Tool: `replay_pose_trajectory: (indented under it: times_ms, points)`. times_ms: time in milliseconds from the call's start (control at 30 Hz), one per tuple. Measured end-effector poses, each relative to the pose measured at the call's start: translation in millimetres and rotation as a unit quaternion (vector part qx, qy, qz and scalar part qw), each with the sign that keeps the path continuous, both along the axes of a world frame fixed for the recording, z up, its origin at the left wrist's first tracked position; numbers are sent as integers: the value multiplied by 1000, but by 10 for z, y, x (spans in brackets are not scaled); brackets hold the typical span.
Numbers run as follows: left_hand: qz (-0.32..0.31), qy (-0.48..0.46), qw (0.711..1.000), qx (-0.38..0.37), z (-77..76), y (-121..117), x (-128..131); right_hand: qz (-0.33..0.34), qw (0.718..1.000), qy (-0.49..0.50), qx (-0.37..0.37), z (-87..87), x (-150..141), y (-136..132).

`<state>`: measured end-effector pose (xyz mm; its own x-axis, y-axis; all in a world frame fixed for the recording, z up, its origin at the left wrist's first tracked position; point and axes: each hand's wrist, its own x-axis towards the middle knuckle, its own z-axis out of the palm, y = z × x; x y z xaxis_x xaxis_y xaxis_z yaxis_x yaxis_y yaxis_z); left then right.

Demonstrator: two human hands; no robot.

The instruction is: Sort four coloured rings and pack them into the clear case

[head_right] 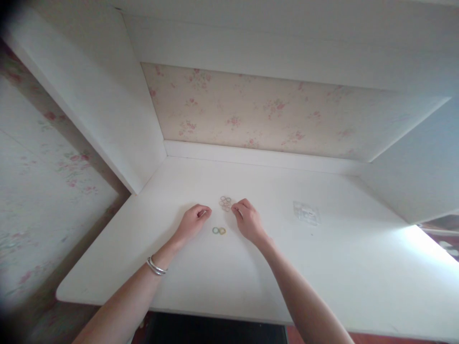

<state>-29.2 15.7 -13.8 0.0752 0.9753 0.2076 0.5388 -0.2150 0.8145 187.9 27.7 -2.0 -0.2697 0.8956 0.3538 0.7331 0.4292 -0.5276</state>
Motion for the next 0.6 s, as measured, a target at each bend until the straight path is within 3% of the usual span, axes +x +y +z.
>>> replay_pose_trajectory:
  times_ms: [100, 200, 600]
  points:
    - [-3, 7, 1000, 7, -20, 0, 5, 31, 999, 36, -2, -98, -55, -397]
    - [-4, 5, 1000, 12, -42, -1, 1, 50, 998, 21, -5, -164, -64, -584]
    - [-7, 15, 1000, 6, -26, -11, 4, 99, 994, -54, -4, -147, -71, -603]
